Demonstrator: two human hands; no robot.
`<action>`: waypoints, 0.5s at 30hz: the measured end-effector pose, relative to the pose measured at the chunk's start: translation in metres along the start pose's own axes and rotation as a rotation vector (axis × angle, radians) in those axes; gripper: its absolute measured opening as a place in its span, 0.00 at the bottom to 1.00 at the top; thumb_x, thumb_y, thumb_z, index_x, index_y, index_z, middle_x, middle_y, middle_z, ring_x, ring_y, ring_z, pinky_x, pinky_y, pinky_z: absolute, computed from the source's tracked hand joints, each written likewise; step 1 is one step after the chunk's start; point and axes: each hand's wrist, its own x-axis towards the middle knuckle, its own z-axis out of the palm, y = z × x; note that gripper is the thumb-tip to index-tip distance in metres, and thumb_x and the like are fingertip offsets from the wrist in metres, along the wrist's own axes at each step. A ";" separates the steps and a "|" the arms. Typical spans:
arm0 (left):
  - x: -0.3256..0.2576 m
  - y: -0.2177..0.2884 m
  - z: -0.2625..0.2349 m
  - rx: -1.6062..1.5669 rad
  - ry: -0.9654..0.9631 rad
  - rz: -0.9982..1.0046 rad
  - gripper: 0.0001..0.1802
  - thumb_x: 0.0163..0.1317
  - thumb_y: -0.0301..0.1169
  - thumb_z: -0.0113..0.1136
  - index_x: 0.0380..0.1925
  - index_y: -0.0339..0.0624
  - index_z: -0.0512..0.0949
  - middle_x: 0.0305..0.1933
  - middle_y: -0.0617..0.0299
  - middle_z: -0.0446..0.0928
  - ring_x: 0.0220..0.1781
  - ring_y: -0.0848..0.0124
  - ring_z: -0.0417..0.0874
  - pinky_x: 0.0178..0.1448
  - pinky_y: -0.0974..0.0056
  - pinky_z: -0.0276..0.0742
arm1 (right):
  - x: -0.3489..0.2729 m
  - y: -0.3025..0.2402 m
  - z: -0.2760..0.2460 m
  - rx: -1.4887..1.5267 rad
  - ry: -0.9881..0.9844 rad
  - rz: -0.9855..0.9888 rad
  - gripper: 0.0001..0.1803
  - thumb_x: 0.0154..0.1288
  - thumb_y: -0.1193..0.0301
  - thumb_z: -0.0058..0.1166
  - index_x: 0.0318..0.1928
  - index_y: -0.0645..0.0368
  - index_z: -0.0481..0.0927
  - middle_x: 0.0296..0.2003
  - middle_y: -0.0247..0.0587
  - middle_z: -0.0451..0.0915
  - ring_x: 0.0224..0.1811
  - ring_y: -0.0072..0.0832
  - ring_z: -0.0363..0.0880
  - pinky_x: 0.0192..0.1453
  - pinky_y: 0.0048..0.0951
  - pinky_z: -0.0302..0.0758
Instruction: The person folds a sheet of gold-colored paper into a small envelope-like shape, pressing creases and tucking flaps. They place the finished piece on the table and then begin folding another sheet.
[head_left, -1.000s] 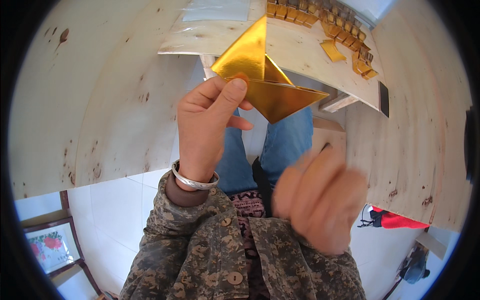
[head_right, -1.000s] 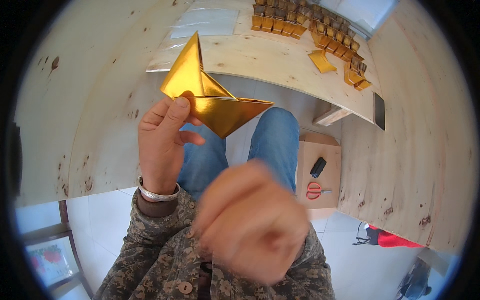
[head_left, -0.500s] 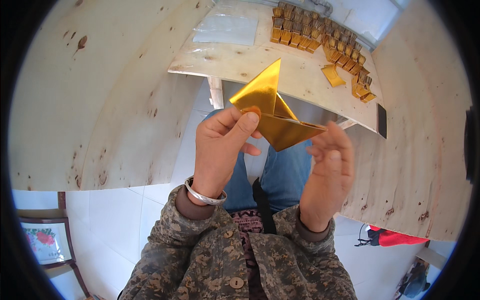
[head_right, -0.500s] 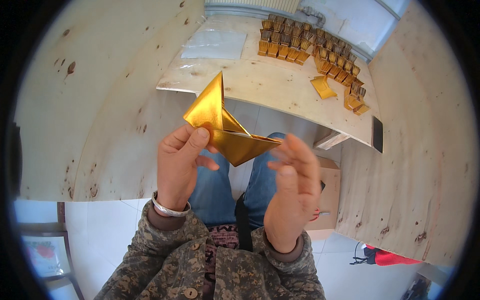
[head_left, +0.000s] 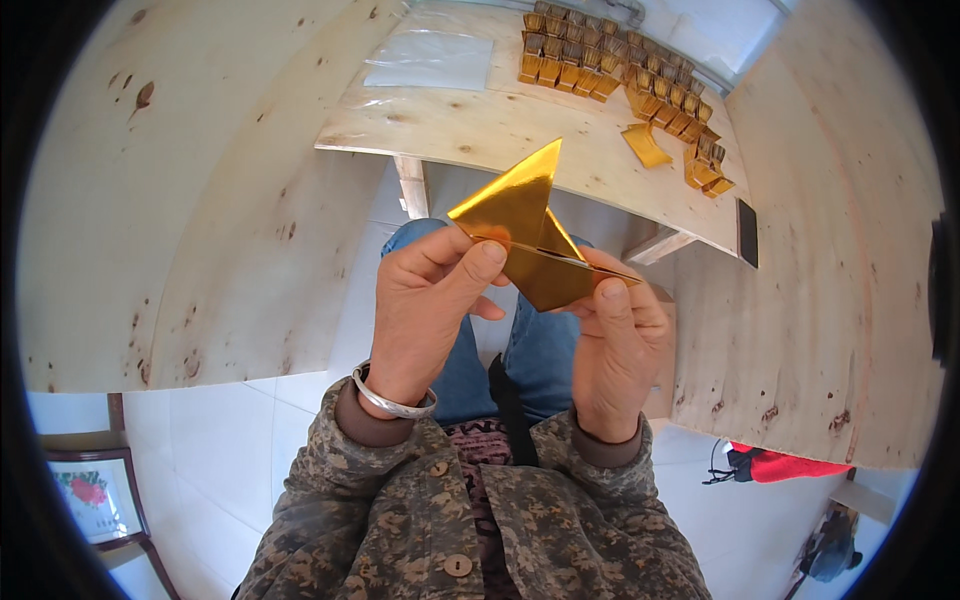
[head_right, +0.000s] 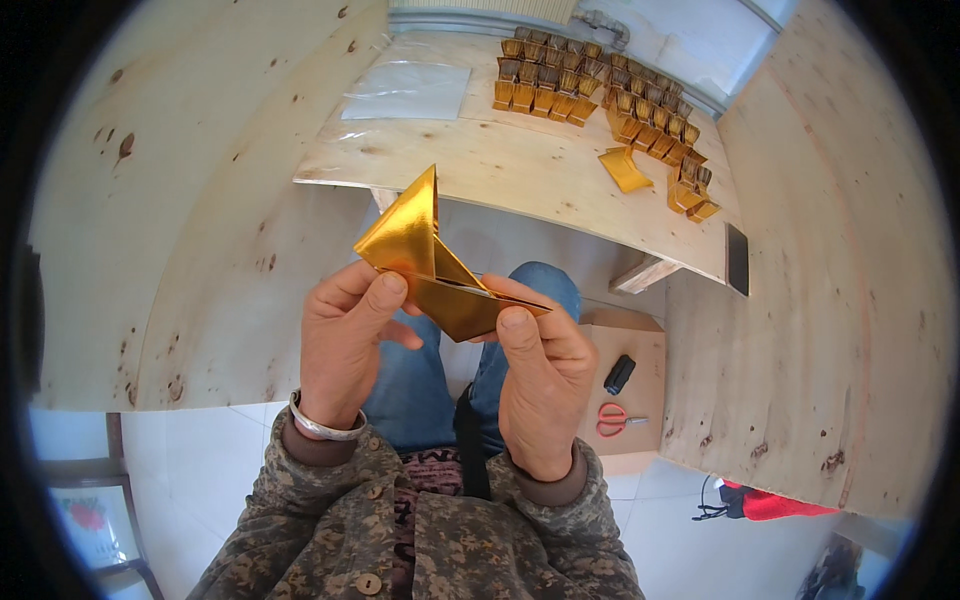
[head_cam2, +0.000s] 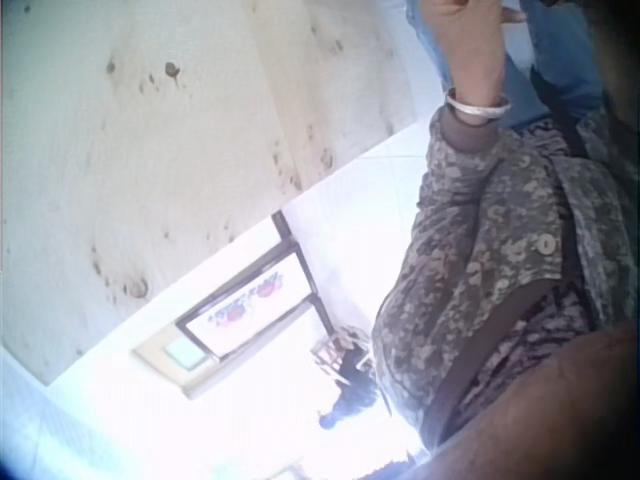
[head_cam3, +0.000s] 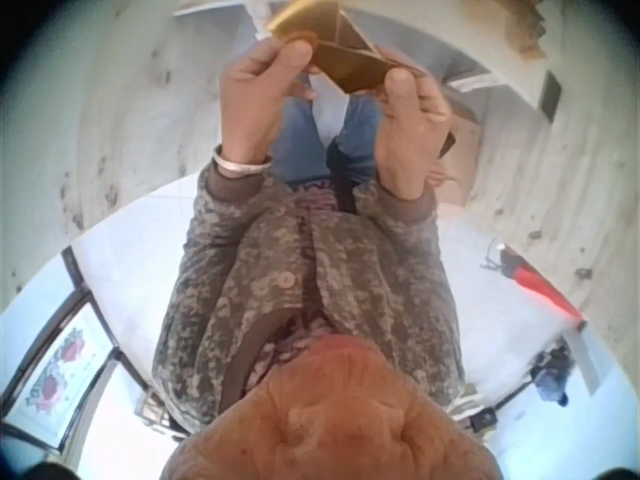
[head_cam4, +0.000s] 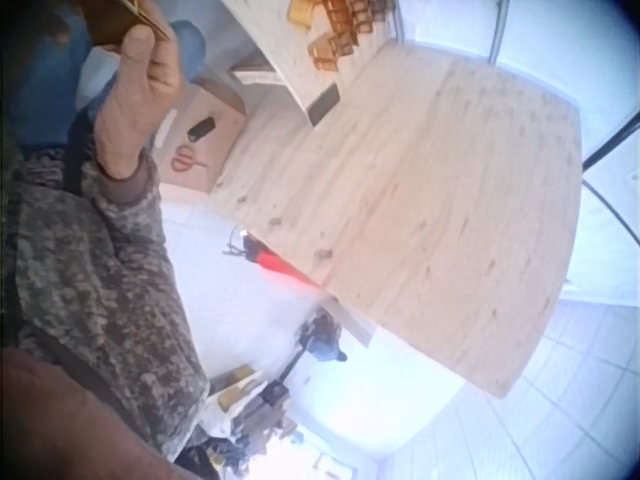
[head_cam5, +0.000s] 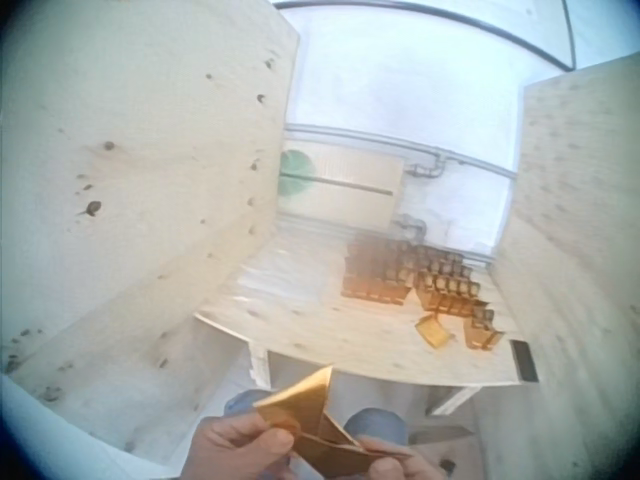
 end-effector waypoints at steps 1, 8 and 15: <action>0.000 0.000 0.000 0.001 -0.001 0.001 0.13 0.71 0.34 0.63 0.46 0.35 0.83 0.39 0.61 0.84 0.38 0.76 0.84 0.31 0.72 0.83 | 0.000 0.000 0.000 -0.004 0.006 0.001 0.19 0.75 0.67 0.56 0.54 0.74 0.80 0.47 0.49 0.85 0.44 0.27 0.83 0.49 0.28 0.79; -0.001 0.000 0.000 -0.030 -0.001 0.008 0.13 0.69 0.33 0.65 0.47 0.34 0.84 0.39 0.63 0.84 0.38 0.78 0.84 0.32 0.73 0.82 | -0.001 -0.001 -0.001 -0.021 0.008 0.006 0.19 0.76 0.65 0.55 0.52 0.73 0.81 0.44 0.48 0.86 0.42 0.26 0.83 0.48 0.27 0.78; -0.001 -0.002 -0.001 -0.028 0.016 0.002 0.12 0.68 0.34 0.66 0.43 0.34 0.85 0.37 0.63 0.85 0.37 0.79 0.84 0.32 0.74 0.81 | 0.000 0.002 -0.001 0.000 0.047 0.049 0.19 0.77 0.65 0.53 0.51 0.73 0.82 0.44 0.49 0.86 0.42 0.29 0.84 0.48 0.29 0.80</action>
